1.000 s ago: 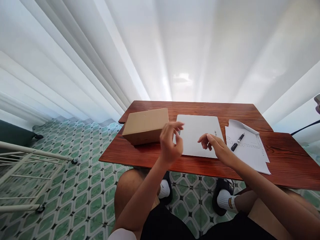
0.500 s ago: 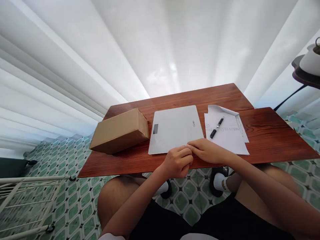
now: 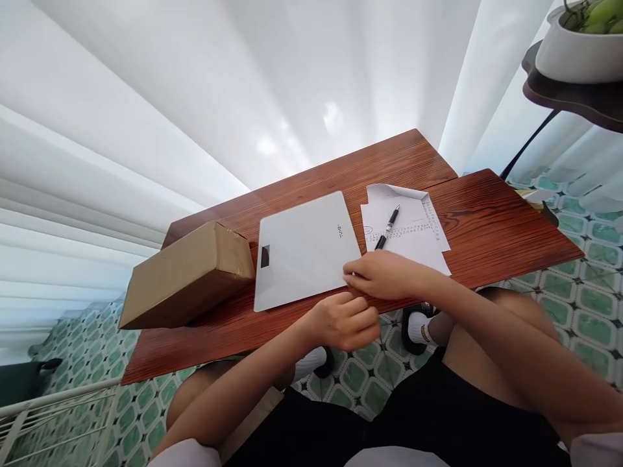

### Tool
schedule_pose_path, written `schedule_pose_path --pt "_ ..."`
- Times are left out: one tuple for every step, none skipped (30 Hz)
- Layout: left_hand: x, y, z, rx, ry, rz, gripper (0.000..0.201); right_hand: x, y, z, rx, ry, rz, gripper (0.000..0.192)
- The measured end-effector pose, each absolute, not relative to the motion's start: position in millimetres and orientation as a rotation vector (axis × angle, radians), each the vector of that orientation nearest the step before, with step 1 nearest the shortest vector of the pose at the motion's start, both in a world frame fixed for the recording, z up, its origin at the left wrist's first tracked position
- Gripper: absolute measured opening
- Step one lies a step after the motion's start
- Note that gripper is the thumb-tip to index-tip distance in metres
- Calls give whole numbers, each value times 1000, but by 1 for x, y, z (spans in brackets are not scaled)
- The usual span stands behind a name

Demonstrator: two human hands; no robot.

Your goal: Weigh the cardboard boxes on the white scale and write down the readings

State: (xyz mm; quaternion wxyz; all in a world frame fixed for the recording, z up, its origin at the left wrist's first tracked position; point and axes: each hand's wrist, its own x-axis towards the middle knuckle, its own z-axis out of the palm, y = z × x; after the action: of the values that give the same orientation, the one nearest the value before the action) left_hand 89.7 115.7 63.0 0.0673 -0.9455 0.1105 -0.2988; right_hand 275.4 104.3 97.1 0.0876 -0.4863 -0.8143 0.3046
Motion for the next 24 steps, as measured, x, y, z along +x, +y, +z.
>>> schedule_pose_path --pt "100 115 64 -2815 411 -887 20 284 107 99 -1510 -2391 863 30" --pt "112 115 64 -2788 477 -880 18 294 109 100 -1573 -2350 822 28" --pt "124 113 63 -2762 534 -885 16 304 112 101 -1662 -2291 762 26" --pt "136 112 61 -2737 567 -897 17 315 115 101 -1761 -2225 702 24" --pt "148 110 58 -2717 602 -912 17 326 117 100 -1829 -2169 648 24" --pt "159 108 55 -2701 631 -925 17 336 119 99 -1877 -2118 603 22" --pt "169 107 51 -2690 643 -939 16 346 120 97 -1902 -2068 575 21" --pt "177 106 47 -2683 646 -953 16 355 120 94 -1928 -2027 545 22" --pt "184 106 43 -2678 653 -963 16 363 120 91 -1967 -2003 515 23" --pt "189 106 39 -2676 659 -974 16 369 119 87 -1994 -1997 496 24" --pt "192 106 36 -2678 663 -984 16 373 119 84 -2017 -1998 467 25" --pt "193 107 33 -2685 662 -997 16 376 118 80 -2037 -2006 438 26" --pt "194 108 31 -2695 649 -1014 16 378 118 77 -2046 -2016 418 27" --pt "194 109 30 -2709 627 -1034 15 378 117 74 -2047 -2025 407 29" --pt "193 110 29 -2725 602 -1056 15 379 118 71 -2043 -2031 409 30" --pt "192 110 28 -2741 582 -1074 14 378 118 69 -2038 -2033 420 31" --pt "192 110 28 -2755 571 -1087 13 378 119 67 -2037 -2032 434 33" --pt "192 110 28 -2765 569 -1097 12 378 120 65 -2045 -2026 445 34" --pt "192 110 27 -2775 574 -1102 11 378 121 64 -2062 -2019 450 35" --pt "192 110 27 -2782 576 -1106 11 378 122 62 -2081 -2012 449 36" --pt "193 110 27 -2789 573 -1111 10 378 124 61 -2098 -2010 442 37" --pt "193 110 26 -2796 563 -1118 10 377 125 60 -2113 -2015 433 38" --pt "194 110 26 -2806 549 -1124 9 376 127 59 -2123 -2028 419 39" --pt "194 110 25 -2823 537 -1127 9 375 129 57 -2132 -2048 401 41"
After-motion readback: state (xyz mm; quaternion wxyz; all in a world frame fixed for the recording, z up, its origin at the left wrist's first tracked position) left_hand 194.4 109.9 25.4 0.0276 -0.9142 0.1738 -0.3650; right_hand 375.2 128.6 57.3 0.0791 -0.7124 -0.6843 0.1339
